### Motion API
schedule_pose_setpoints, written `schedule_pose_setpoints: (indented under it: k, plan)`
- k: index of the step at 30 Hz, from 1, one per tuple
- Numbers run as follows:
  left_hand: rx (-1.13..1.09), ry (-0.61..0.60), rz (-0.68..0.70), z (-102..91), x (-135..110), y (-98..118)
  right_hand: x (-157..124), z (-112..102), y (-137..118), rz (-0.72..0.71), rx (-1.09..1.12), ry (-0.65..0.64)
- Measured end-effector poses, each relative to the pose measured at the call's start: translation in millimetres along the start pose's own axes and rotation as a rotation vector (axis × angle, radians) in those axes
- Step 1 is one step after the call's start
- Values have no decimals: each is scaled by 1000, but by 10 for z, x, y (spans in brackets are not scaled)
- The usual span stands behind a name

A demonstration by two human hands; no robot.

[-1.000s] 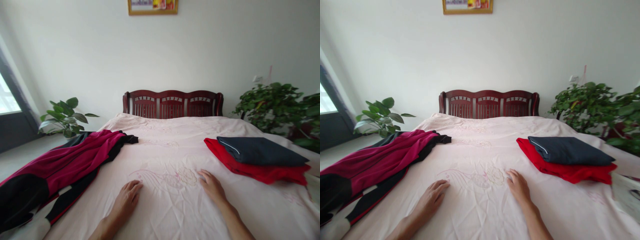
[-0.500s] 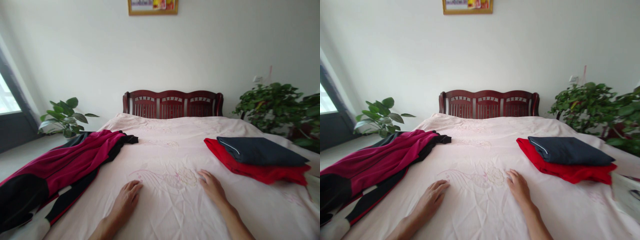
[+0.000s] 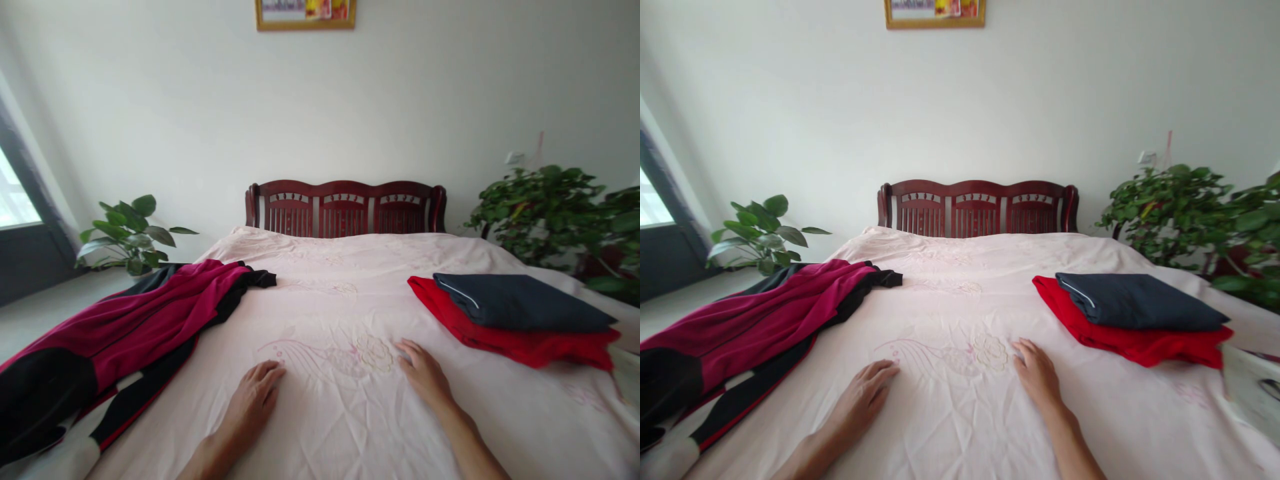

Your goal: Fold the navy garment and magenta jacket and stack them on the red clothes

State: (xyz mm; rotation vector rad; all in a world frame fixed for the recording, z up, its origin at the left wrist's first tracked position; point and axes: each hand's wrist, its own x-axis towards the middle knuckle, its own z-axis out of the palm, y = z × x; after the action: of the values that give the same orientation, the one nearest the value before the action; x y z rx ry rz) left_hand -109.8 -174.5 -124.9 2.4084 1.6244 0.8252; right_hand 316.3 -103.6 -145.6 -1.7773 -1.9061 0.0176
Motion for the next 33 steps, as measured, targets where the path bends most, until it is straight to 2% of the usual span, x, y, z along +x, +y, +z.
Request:
schedule_pose_setpoints:
  k: [33]
  plan:
    - [18, -31, -16, -29, -2, 32, -2, 9, 2, -4, -1, 2]
